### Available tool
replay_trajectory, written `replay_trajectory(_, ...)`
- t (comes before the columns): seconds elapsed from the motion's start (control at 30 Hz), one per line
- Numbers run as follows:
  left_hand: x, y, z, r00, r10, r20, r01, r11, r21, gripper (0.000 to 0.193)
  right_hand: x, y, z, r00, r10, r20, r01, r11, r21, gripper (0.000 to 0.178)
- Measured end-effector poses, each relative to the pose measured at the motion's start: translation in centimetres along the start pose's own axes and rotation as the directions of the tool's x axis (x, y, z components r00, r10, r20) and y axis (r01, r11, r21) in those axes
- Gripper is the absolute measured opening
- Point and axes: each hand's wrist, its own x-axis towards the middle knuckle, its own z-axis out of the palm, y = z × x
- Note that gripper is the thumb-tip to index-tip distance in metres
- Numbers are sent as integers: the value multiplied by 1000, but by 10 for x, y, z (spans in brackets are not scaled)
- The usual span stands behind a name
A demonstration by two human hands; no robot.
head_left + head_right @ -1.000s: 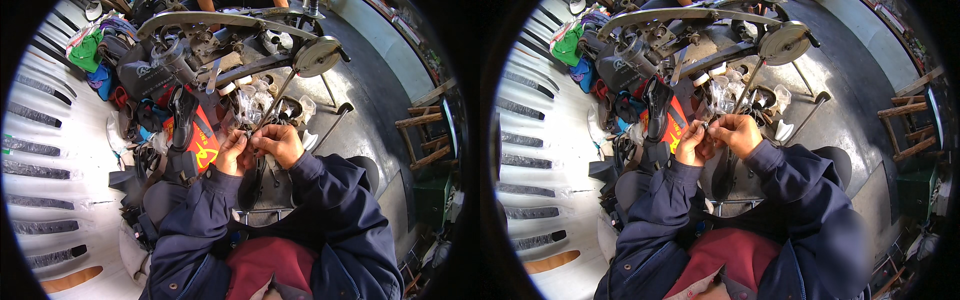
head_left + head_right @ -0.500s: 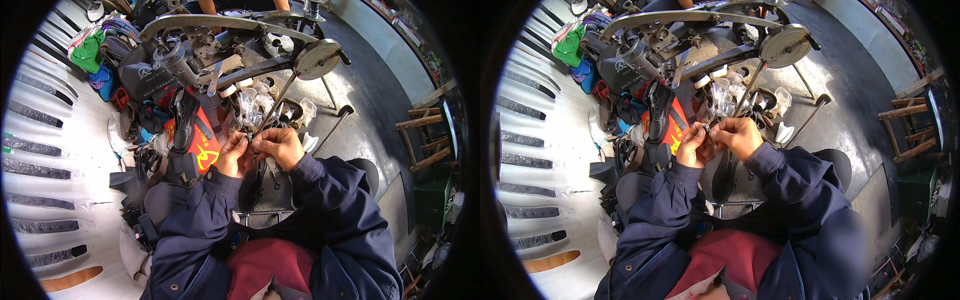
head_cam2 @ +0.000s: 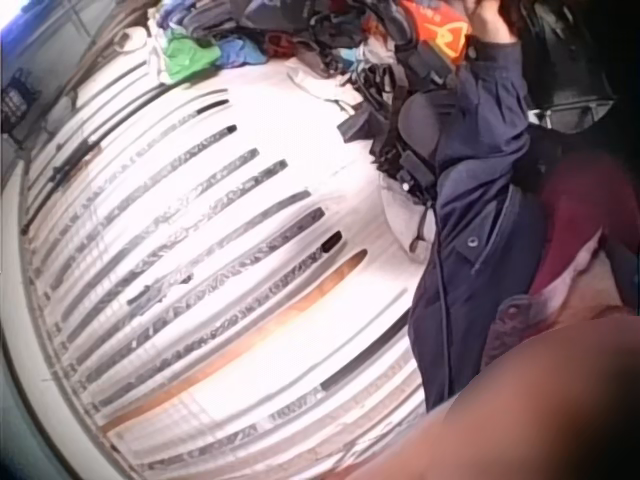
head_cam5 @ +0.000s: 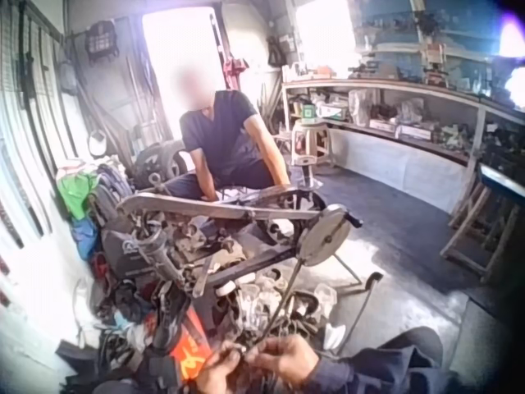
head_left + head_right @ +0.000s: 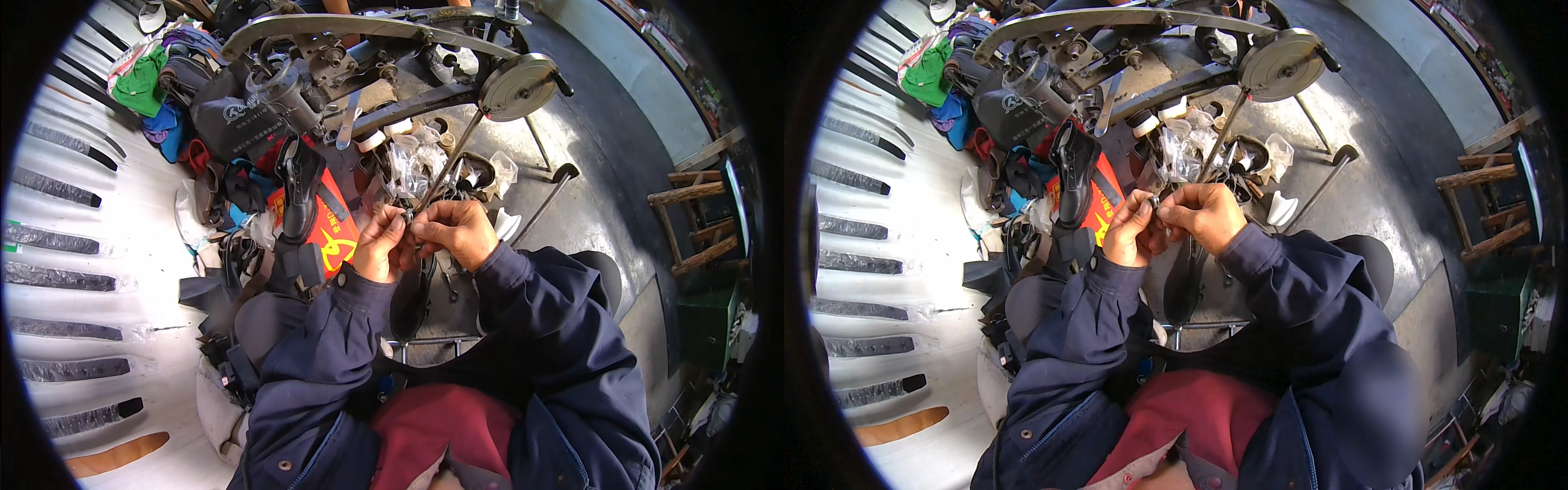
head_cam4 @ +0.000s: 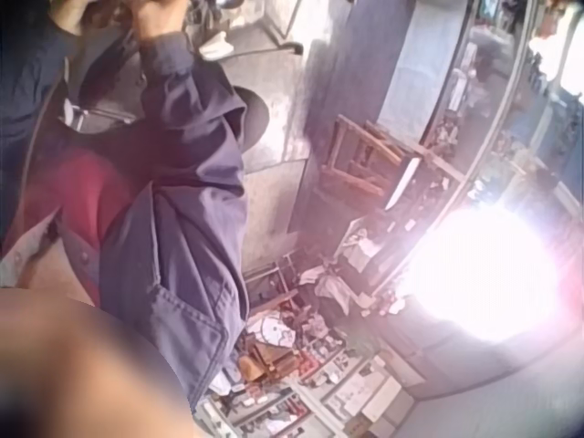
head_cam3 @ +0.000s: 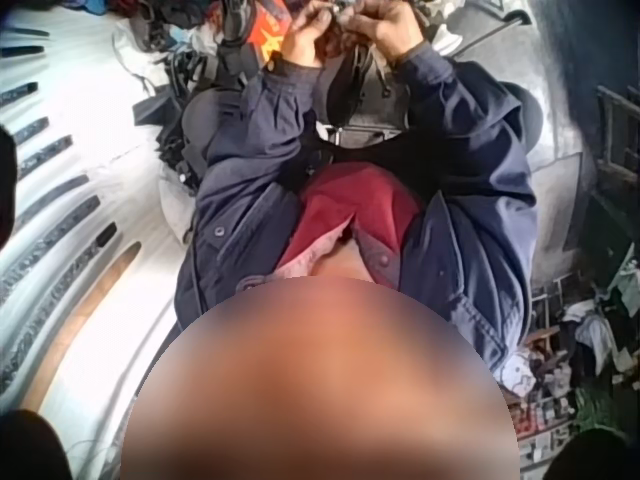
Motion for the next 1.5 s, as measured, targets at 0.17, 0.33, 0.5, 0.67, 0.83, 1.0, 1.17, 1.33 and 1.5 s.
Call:
replay_trajectory(0.17,-1,1,1,1000,-6,-22,6,999,31,9,3,6,-1,1000,-25,0,25,997,68,13)
replay_trajectory(0.33,0,-1,0,1000,-3,-18,4,999,38,9,5,10,1,999,-42,-30,47,983,180,25)
replay_trajectory(0.5,1,0,-3,1000,-9,-1,9,992,125,9,2,10,4,988,-155,-21,154,988,-25,24)
replay_trajectory(0.67,1,1,-4,1000,25,16,-27,987,156,10,-5,7,6,963,-269,9,262,928,-266,18)
replay_trajectory(0.83,2,5,-2,1000,3,20,-6,988,152,9,-4,6,7,927,-376,-9,346,862,-370,5)
replay_trajectory(1.0,-1,5,7,999,10,-51,-6,996,85,10,5,6,-3,875,-437,-210,430,899,-81,6)
replay_trajectory(1.17,-3,6,9,998,4,-61,1,997,81,10,13,8,-15,884,-337,-325,368,929,36,14)
replay_trajectory(1.33,-2,2,6,999,-27,-37,31,995,91,9,11,14,-5,975,-176,-137,172,984,-39,27)
replay_trajectory(1.5,-1,2,3,998,-19,53,16,998,68,12,5,21,5,983,-180,44,184,979,-91,35)
